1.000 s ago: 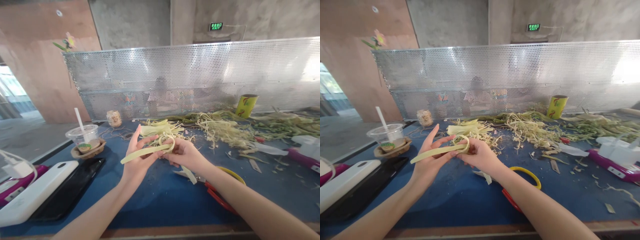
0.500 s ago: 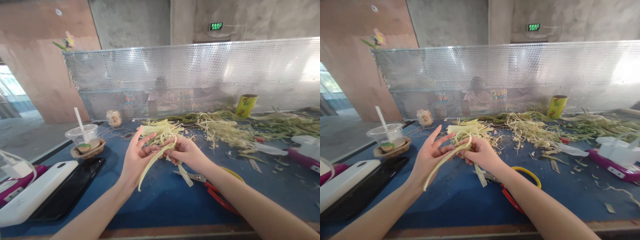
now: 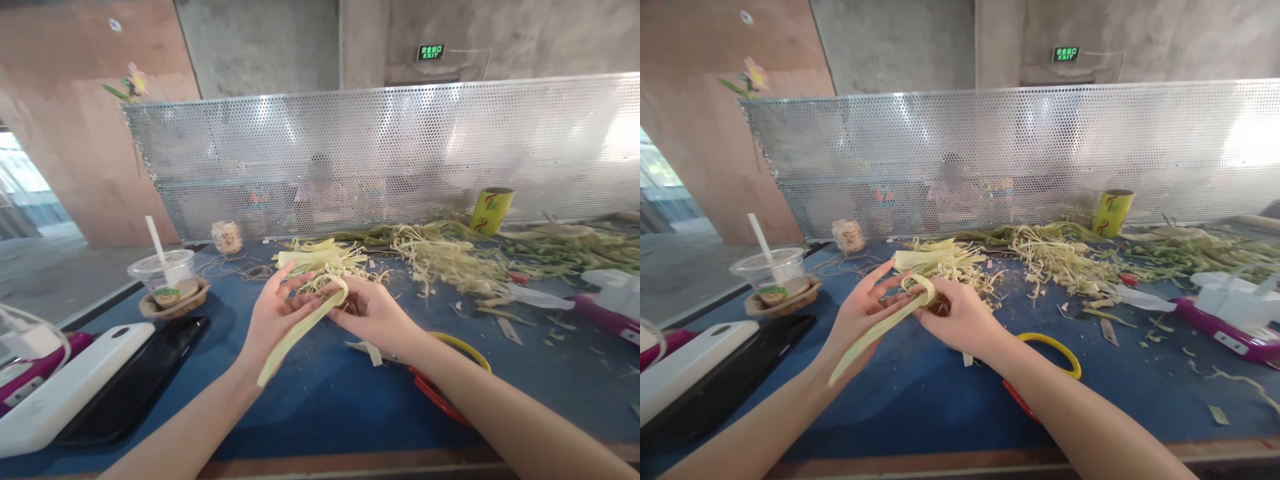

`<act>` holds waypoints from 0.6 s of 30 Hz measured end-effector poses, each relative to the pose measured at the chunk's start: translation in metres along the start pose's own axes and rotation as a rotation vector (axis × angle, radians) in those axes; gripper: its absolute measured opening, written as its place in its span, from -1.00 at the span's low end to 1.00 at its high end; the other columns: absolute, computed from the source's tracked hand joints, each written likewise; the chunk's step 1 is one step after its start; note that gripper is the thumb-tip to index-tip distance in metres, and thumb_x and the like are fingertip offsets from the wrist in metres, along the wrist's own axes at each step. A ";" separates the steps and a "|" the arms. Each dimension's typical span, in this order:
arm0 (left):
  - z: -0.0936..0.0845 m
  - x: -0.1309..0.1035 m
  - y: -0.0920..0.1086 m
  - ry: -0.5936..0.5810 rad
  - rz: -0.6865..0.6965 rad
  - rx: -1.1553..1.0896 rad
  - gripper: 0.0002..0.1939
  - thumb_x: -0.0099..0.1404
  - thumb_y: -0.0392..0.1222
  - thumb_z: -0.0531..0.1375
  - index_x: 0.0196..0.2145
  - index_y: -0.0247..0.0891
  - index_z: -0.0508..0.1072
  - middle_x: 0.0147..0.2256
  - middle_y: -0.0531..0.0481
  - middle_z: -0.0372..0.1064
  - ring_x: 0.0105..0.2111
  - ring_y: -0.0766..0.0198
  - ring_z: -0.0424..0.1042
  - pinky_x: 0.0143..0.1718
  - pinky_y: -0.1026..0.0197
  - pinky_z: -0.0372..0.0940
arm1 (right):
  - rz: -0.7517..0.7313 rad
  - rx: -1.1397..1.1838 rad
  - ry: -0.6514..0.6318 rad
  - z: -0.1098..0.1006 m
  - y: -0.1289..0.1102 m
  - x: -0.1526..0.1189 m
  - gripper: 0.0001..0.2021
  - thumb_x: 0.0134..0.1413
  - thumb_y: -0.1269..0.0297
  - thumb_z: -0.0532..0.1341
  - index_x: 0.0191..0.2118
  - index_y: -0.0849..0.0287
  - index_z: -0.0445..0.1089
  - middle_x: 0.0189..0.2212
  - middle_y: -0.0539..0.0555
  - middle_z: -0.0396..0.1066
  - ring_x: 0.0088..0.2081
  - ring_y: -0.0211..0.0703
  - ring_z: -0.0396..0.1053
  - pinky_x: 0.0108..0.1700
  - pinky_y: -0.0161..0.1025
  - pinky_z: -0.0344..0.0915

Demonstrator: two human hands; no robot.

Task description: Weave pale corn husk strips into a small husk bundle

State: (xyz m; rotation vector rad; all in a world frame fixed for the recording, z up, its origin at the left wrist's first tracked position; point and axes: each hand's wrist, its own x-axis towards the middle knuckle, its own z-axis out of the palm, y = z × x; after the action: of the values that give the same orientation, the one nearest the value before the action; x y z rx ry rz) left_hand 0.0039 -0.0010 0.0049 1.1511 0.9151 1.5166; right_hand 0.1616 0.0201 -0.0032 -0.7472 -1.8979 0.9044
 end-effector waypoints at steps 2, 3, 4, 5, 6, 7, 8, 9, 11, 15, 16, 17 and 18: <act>0.000 0.000 0.000 -0.003 -0.007 0.027 -0.17 -0.05 -0.33 0.34 0.15 -0.26 0.09 -0.03 -0.19 0.30 -0.36 0.36 0.44 -0.32 0.29 0.38 | 0.011 0.023 -0.020 0.000 -0.001 -0.001 -0.88 -0.04 0.38 0.14 -0.30 0.18 0.34 -0.45 0.00 0.32 -0.48 -0.31 0.25 -0.45 -0.33 0.21; 0.000 0.000 -0.001 -0.006 -0.008 0.039 -0.18 -0.04 -0.32 0.34 0.14 -0.26 0.09 -0.03 -0.19 0.30 -0.35 0.35 0.44 -0.31 0.29 0.38 | 0.022 0.019 -0.019 0.000 -0.001 -0.001 -0.87 -0.04 0.40 0.13 -0.30 0.18 0.34 -0.49 -0.02 0.31 -0.50 -0.31 0.25 -0.46 -0.34 0.21; 0.000 0.000 -0.001 -0.008 -0.007 0.046 -0.19 -0.04 -0.32 0.33 0.14 -0.26 0.09 -0.03 -0.19 0.29 -0.35 0.36 0.44 -0.30 0.29 0.38 | 0.032 0.006 -0.011 0.000 -0.001 -0.001 -0.87 -0.05 0.42 0.12 -0.31 0.18 0.34 -0.52 -0.03 0.29 -0.52 -0.32 0.25 -0.47 -0.34 0.21; 0.000 0.000 -0.001 -0.010 -0.003 0.047 -0.20 -0.03 -0.32 0.33 0.14 -0.26 0.09 -0.03 -0.19 0.29 -0.35 0.37 0.43 -0.30 0.29 0.37 | 0.040 -0.007 0.002 0.000 0.000 -0.001 -0.86 -0.07 0.44 0.12 -0.32 0.18 0.34 -0.55 -0.05 0.28 -0.54 -0.33 0.24 -0.49 -0.35 0.20; 0.001 -0.001 -0.001 -0.013 0.003 0.046 -0.20 -0.03 -0.33 0.33 0.14 -0.27 0.09 -0.04 -0.18 0.29 -0.36 0.39 0.43 -0.29 0.30 0.37 | 0.048 -0.012 0.015 0.000 0.000 0.000 -0.86 -0.08 0.44 0.11 -0.33 0.18 0.35 -0.57 -0.06 0.26 -0.55 -0.33 0.23 -0.50 -0.35 0.19; 0.001 -0.001 -0.001 -0.016 0.013 0.045 -0.20 -0.03 -0.34 0.32 0.14 -0.26 0.09 -0.04 -0.17 0.29 -0.37 0.40 0.42 -0.29 0.30 0.37 | 0.057 -0.002 0.023 0.000 0.000 0.000 -0.85 -0.09 0.44 0.11 -0.33 0.18 0.35 -0.57 -0.06 0.26 -0.55 -0.34 0.23 -0.50 -0.36 0.19; 0.001 -0.002 0.000 -0.022 0.029 0.049 -0.21 -0.02 -0.35 0.32 0.14 -0.26 0.08 -0.05 -0.17 0.29 -0.37 0.40 0.42 -0.29 0.30 0.37 | 0.067 0.020 0.029 -0.001 0.001 0.000 -0.85 -0.09 0.44 0.11 -0.33 0.18 0.35 -0.57 -0.06 0.26 -0.55 -0.34 0.23 -0.51 -0.36 0.18; 0.002 -0.002 0.000 -0.031 0.047 0.061 -0.21 -0.02 -0.36 0.31 0.14 -0.25 0.08 -0.05 -0.16 0.29 -0.36 0.39 0.43 -0.30 0.30 0.37 | 0.075 0.047 0.039 -0.001 0.001 0.001 -0.85 -0.10 0.44 0.11 -0.33 0.17 0.35 -0.56 -0.06 0.26 -0.55 -0.34 0.23 -0.52 -0.37 0.18; 0.001 -0.004 0.001 -0.048 0.094 0.093 -0.20 -0.02 -0.37 0.30 0.14 -0.21 0.06 -0.04 -0.17 0.28 -0.32 0.33 0.45 -0.36 0.29 0.38 | 0.087 0.105 0.065 -0.002 0.001 0.003 -0.84 -0.12 0.45 0.11 -0.33 0.17 0.34 -0.57 -0.08 0.24 -0.57 -0.36 0.20 -0.53 -0.38 0.16; 0.000 -0.005 0.002 -0.073 0.133 0.112 -0.17 -0.03 -0.36 0.31 0.15 -0.20 0.03 -0.05 -0.17 0.28 -0.28 0.25 0.45 -0.39 0.26 0.41 | 0.092 0.193 0.083 -0.004 -0.001 0.005 -0.85 -0.19 0.48 0.12 -0.40 0.17 0.32 -0.59 -0.10 0.23 -0.60 -0.40 0.15 -0.56 -0.40 0.11; 0.000 -0.005 0.002 -0.074 0.137 0.110 -0.17 -0.03 -0.36 0.31 0.15 -0.20 0.02 -0.07 -0.16 0.29 -0.30 0.27 0.45 -0.38 0.25 0.41 | 0.101 0.211 0.076 -0.003 -0.002 0.005 -0.86 -0.20 0.49 0.13 -0.41 0.17 0.32 -0.60 -0.11 0.22 -0.60 -0.40 0.14 -0.56 -0.40 0.10; 0.000 -0.005 0.002 -0.073 0.143 0.109 -0.15 -0.03 -0.36 0.31 0.16 -0.19 0.01 -0.09 -0.14 0.30 -0.33 0.30 0.45 -0.37 0.26 0.41 | 0.111 0.231 0.070 -0.003 -0.003 0.005 -0.86 -0.22 0.49 0.13 -0.42 0.17 0.31 -0.61 -0.12 0.21 -0.61 -0.41 0.13 -0.56 -0.40 0.09; 0.000 -0.005 0.002 -0.069 0.153 0.110 -0.14 -0.03 -0.36 0.32 0.16 -0.18 0.01 -0.11 -0.12 0.31 -0.36 0.33 0.45 -0.38 0.27 0.41 | 0.118 0.254 0.063 -0.003 -0.004 0.005 -0.86 -0.23 0.50 0.13 -0.43 0.17 0.30 -0.62 -0.13 0.20 -0.61 -0.41 0.13 -0.57 -0.40 0.08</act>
State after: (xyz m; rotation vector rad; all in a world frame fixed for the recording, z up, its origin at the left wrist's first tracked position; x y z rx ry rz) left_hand 0.0035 -0.0059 0.0051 1.3712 0.8896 1.5535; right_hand 0.1613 0.0228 0.0030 -0.7292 -1.6591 1.1566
